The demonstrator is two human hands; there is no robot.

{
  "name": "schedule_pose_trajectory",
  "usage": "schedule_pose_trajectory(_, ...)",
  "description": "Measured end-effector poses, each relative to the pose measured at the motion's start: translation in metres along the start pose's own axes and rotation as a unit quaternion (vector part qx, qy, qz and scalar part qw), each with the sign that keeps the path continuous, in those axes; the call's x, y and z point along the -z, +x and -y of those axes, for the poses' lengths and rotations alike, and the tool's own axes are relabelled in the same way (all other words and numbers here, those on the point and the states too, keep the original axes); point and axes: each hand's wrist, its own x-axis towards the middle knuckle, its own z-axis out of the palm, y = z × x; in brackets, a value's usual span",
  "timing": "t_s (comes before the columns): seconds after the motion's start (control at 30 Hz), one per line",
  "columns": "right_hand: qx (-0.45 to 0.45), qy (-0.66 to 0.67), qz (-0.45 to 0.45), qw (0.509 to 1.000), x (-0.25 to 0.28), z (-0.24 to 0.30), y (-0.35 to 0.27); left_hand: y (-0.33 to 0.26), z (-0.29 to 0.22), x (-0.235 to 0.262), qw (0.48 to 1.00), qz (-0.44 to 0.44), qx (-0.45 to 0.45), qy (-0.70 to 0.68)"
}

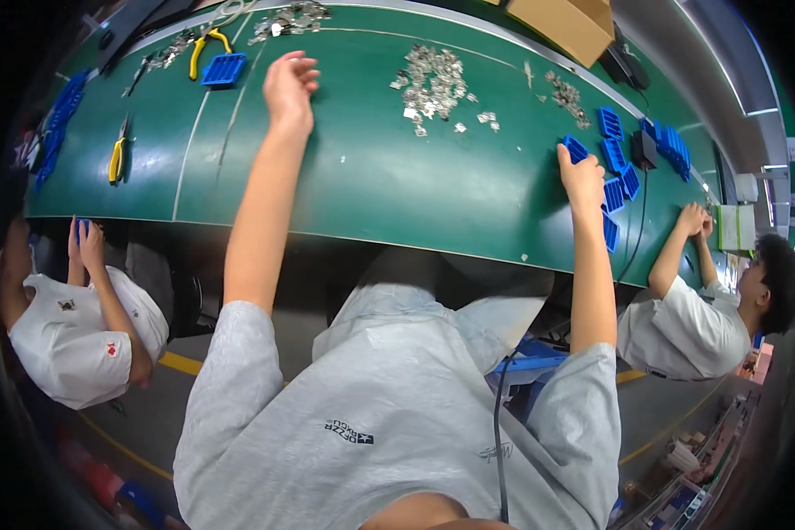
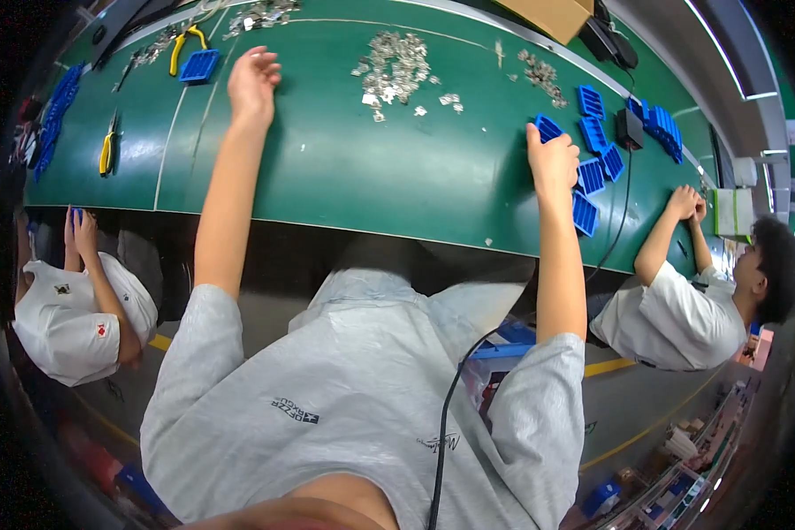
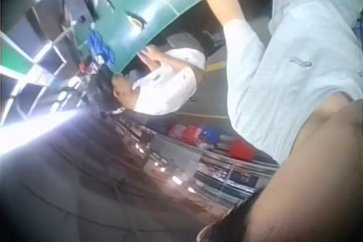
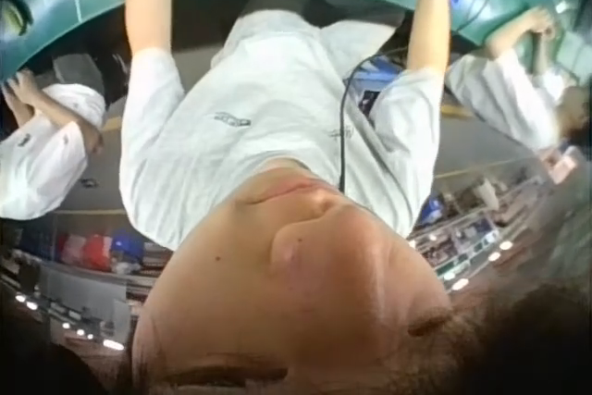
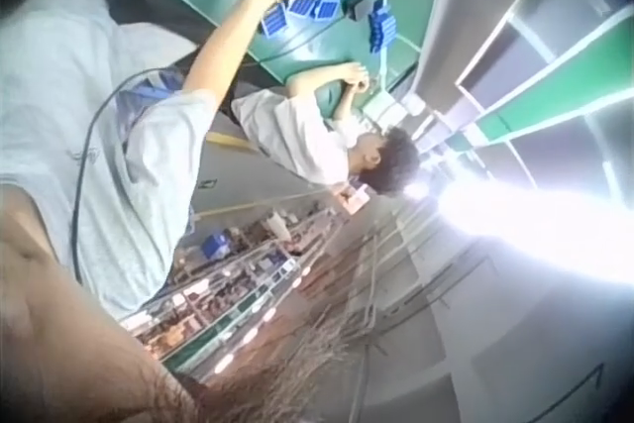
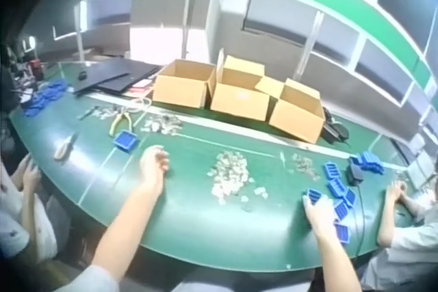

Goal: Manually picking up small metal parts and placing them into a blue plastic container on an assembly line.

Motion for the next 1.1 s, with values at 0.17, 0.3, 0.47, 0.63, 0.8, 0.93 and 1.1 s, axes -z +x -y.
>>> schedule_pose_trajectory(0.17, 0.047, 0.074, -0.090, 0.992, -0.016, 0.001, 0.010, -0.023, 0.010, -0.021, 0.903, 0.143, -0.185, 0.360)
schedule_pose_trajectory(0.3, 0.095, 0.249, -0.120, 0.956, -0.022, -0.002, -0.005, -0.043, 0.025, -0.044, 0.806, 0.246, -0.280, 0.460)
schedule_pose_trajectory(0.47, 0.096, 0.431, -0.110, 0.890, -0.028, 0.003, -0.024, -0.039, 0.031, -0.038, 0.776, 0.207, -0.316, 0.505)
schedule_pose_trajectory(0.63, 0.063, 0.723, 0.111, 0.679, 0.001, 0.060, -0.039, -0.038, 0.031, -0.038, 0.733, 0.227, -0.332, 0.549)
schedule_pose_trajectory(0.8, 0.108, 0.840, 0.213, 0.487, -0.010, 0.133, -0.034, -0.043, 0.028, -0.042, 0.688, 0.262, -0.344, 0.583)
schedule_pose_trajectory(0.93, 0.108, 0.824, 0.263, 0.490, -0.022, 0.158, -0.045, -0.041, 0.031, -0.039, 0.682, 0.275, -0.372, 0.567)
schedule_pose_trajectory(1.1, 0.078, 0.808, 0.283, 0.511, -0.021, 0.150, -0.061, -0.048, 0.024, -0.040, 0.686, 0.263, -0.345, 0.584)
